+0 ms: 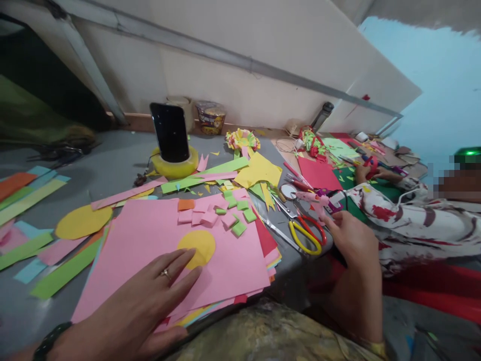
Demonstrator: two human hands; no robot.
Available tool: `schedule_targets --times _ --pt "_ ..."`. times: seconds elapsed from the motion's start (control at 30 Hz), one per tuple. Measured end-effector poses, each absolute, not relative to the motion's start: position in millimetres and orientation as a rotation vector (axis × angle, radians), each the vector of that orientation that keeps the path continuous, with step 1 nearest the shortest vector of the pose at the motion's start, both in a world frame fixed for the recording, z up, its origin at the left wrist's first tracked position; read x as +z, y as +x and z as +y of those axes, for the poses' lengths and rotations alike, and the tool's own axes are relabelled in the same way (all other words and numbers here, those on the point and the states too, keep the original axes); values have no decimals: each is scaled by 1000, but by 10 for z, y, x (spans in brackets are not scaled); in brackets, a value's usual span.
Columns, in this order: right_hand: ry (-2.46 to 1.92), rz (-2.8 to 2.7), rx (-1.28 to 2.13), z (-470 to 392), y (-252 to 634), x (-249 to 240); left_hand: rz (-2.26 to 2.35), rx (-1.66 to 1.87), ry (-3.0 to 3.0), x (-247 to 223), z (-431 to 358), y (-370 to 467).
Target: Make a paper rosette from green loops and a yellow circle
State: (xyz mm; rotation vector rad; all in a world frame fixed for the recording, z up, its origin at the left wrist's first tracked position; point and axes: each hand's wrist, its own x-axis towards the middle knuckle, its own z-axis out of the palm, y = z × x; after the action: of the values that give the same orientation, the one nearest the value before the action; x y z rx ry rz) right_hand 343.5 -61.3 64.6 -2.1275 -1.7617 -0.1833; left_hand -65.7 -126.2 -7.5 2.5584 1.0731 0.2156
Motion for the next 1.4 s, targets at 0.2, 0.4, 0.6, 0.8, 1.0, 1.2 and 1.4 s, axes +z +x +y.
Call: schedule_targets --times 0.2,0.4,0.6,0.8,1.0,1.2,1.4 --pt "-1628 -2137 186 -683 2341 514 1066 76 2538 133 -1196 -620" --pt "-1615 -2390 -67 -576 1928 244 1055 163 2536 113 -1218 -611" --pt "-1615 -2389 -56 -631 2054 238 1020 168 2555 108 -1221 -602" --pt "-1276 -2467 248 -785 2344 321 1008 122 2592 89 -1214 -609" --pt "-1366 -2373 225 -811 2400 170 1023 289 2629 13 -1228 -645" --pt "-1279 -2350 119 -797 2398 303 1016 256 2673 29 -1236 -640" --pt "-1049 -2408 136 -970 2056 537 1027 280 2724 60 -1253 -611"
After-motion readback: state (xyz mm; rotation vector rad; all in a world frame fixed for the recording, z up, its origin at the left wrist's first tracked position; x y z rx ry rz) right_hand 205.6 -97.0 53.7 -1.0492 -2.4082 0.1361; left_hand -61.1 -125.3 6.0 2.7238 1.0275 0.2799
